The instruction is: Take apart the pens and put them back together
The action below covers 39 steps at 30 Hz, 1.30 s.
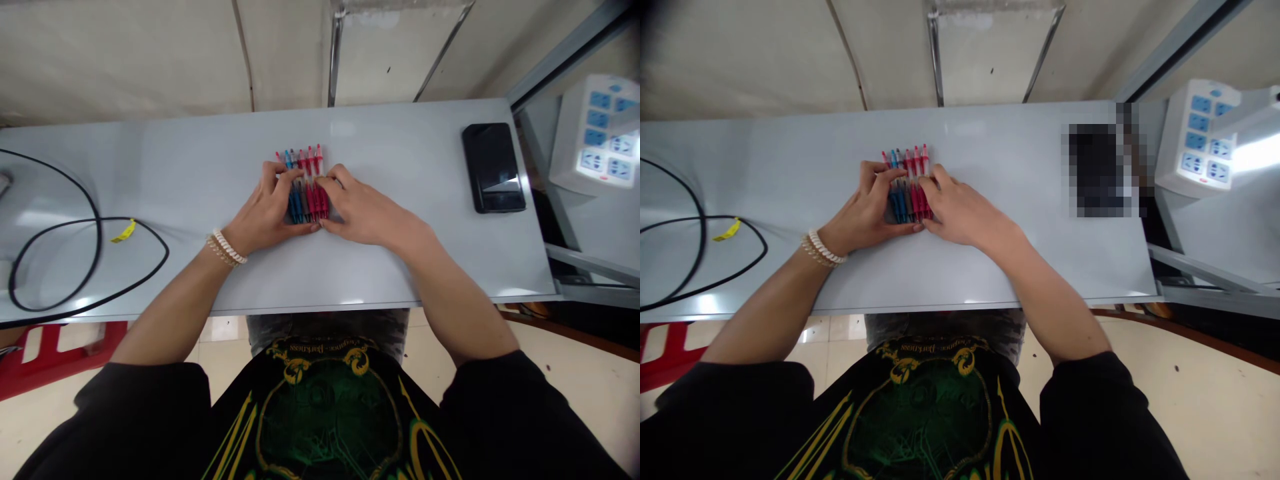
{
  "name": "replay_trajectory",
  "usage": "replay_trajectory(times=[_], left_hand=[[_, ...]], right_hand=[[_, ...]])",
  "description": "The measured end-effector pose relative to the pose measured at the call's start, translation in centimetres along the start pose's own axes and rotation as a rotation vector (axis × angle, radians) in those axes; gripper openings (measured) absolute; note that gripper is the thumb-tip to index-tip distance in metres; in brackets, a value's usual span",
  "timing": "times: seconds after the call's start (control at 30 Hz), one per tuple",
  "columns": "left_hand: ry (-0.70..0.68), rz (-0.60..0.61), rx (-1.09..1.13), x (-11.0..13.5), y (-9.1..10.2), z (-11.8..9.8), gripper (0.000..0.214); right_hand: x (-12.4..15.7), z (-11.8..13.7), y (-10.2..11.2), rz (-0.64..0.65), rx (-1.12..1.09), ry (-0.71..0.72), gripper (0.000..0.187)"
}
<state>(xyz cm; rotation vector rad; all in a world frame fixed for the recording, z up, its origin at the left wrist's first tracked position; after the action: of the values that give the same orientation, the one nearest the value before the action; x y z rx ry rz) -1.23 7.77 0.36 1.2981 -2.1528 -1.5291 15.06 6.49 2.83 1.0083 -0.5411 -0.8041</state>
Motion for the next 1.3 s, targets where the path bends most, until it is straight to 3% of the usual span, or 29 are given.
replay_trajectory(times=[0.8, 1.07, 1.3], left_hand=[[-0.05, -0.06, 0.042, 0.0, 0.7, 0.3, 0.115], [0.006, -0.171, 0.129, 0.4, 0.7, 1.9, 0.095], [0.113, -0.282, 0.115, 0.5, 1.7, 1.5, 0.068]], right_hand=[[0.3, -0.3, 0.6, 0.008, -0.018, 0.003, 0.068], [0.0, -0.7, 1.0, -0.011, -0.023, -0.046, 0.071], [-0.3, -0.9, 1.5, -0.059, 0.009, -0.066, 0.064]])
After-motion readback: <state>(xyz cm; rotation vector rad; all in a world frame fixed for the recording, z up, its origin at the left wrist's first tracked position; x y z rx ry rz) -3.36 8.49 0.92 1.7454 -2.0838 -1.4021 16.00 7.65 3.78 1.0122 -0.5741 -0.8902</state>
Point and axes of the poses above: each hand's wrist, its own x-axis away from the middle knuckle, its own y-axis out of the back of the hand, z = x × y, the point moved 8 cm from there along -x, towards the middle knuckle, and after that the axes turned 3 degrees about -y, right-handed, at the moved point
